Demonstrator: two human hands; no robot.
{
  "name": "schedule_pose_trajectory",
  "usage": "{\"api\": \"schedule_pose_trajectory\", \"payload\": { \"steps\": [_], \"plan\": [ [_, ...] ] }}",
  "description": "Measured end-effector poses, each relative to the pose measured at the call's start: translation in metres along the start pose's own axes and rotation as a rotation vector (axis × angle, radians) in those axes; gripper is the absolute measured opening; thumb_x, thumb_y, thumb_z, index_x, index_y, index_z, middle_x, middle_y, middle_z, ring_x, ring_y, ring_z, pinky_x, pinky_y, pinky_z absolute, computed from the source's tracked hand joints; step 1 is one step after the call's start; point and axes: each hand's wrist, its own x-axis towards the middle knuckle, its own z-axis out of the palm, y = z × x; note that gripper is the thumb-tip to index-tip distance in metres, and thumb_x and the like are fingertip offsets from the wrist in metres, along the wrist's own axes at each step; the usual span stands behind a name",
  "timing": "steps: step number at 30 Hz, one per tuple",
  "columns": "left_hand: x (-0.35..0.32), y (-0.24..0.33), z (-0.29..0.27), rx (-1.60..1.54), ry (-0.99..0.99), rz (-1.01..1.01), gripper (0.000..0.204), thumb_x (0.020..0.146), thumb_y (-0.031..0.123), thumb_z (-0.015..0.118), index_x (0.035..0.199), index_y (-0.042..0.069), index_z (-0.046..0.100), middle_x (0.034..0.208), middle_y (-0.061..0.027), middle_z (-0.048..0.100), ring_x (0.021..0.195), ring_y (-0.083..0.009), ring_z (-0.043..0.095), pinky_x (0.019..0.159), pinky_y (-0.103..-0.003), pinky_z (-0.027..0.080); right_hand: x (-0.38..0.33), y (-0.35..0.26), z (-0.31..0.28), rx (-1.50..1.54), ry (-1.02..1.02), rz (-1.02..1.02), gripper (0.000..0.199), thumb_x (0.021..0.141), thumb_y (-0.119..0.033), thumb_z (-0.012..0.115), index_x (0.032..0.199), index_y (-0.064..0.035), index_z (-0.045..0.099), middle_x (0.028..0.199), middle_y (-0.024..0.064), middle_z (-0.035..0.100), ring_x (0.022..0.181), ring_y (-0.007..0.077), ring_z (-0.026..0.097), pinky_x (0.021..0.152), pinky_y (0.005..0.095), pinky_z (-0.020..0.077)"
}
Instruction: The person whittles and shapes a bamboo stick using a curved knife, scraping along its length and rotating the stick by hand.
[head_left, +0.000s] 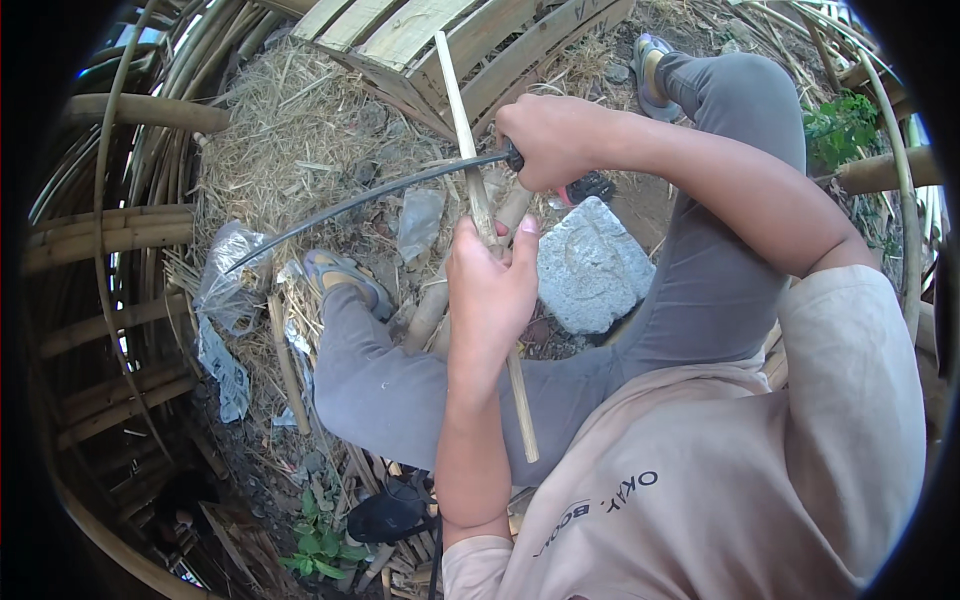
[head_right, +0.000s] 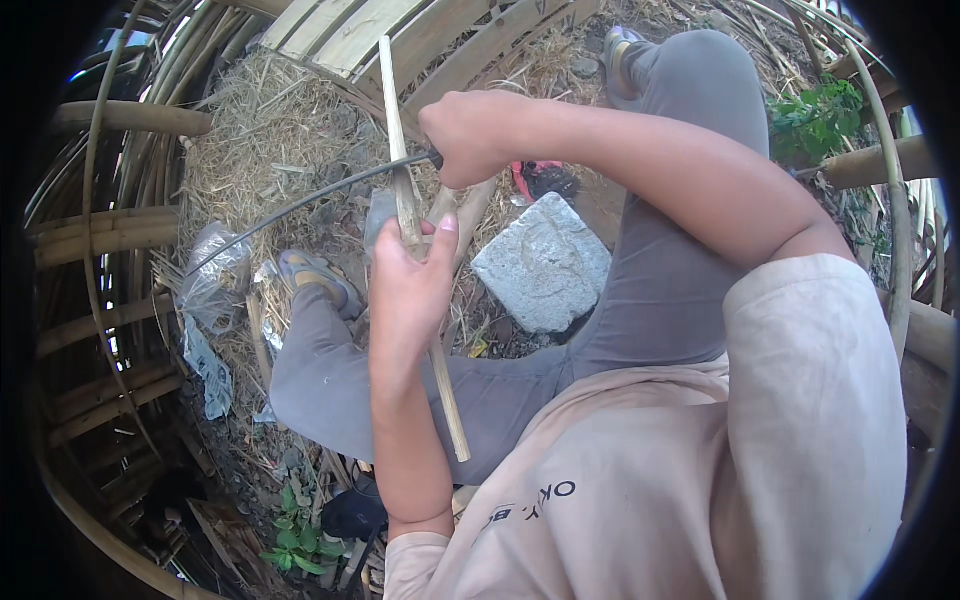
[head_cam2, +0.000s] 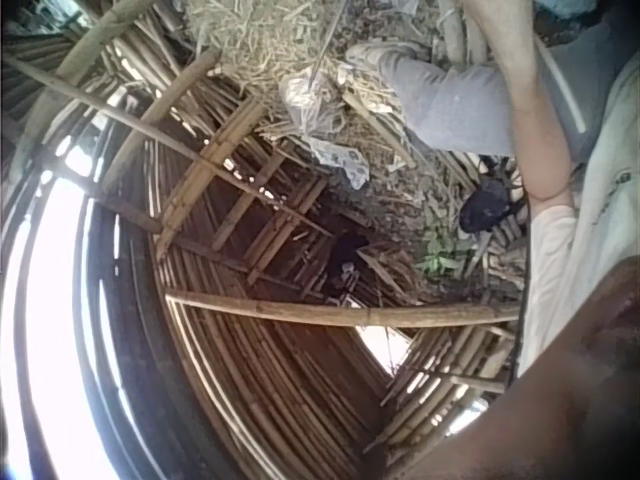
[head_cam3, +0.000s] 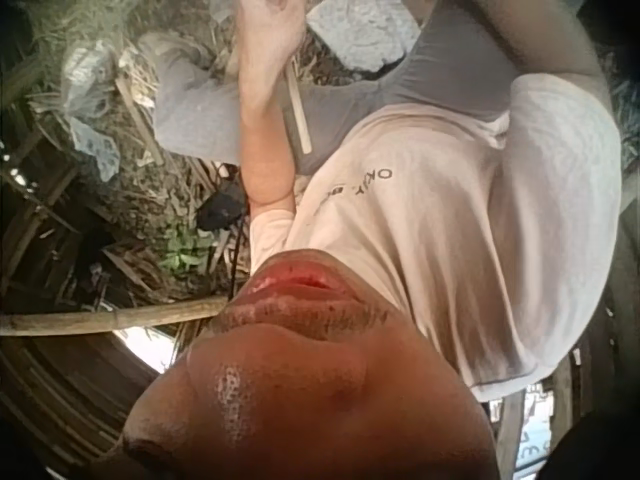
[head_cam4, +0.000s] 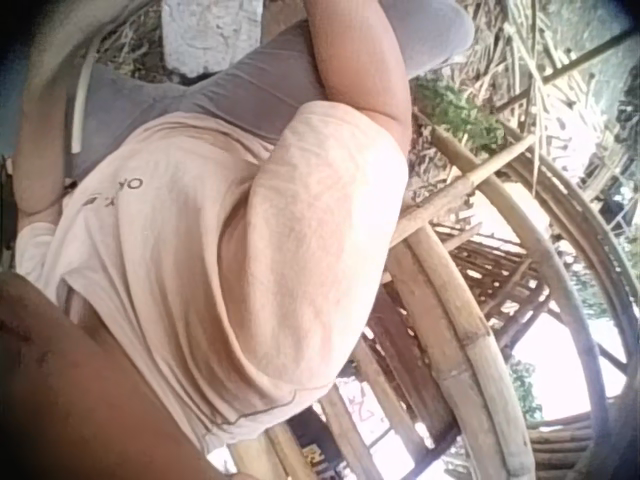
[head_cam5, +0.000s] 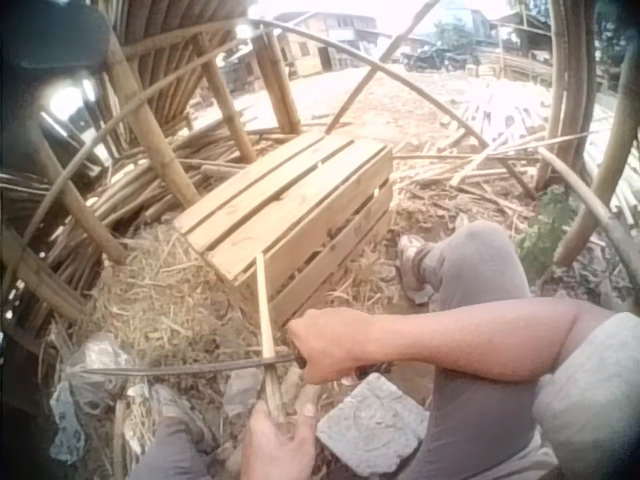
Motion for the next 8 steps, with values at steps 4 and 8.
{"api": "schedule_pose_trajectory", "payload": {
  "steps": [4,8],
  "plan": [
    [0.0,-0.01,0.007,-0.01,0.037,0.054,0.033,0.094,0.021,0.069,0.102,-0.006,0.052,0.062,-0.0086,0.058,0.052,-0.0127,0.055,0.048,-0.034,0.042,0.008,0.0,0.003,-0.09,0.044,0.088,0.031,0.063,-0.012,0.069,0.088,0.0057,0.067,0.086,0.0266,0.069,0.09,0.041,0.07,0.08,0.0457,0.0567],
    [0.003,-0.015,0.005,-0.015,0.025,0.031,0.034,0.094,0.022,0.07,0.106,-0.005,0.053,0.062,-0.01,0.061,0.05,-0.017,0.056,0.047,-0.036,0.042,0.013,0.01,0.003,-0.18,0.151,0.073,0.036,0.063,-0.014,0.071,0.092,0.0058,0.068,0.097,0.026,0.071,0.098,0.0377,0.07,0.085,0.043,0.0568]
  ]
}}
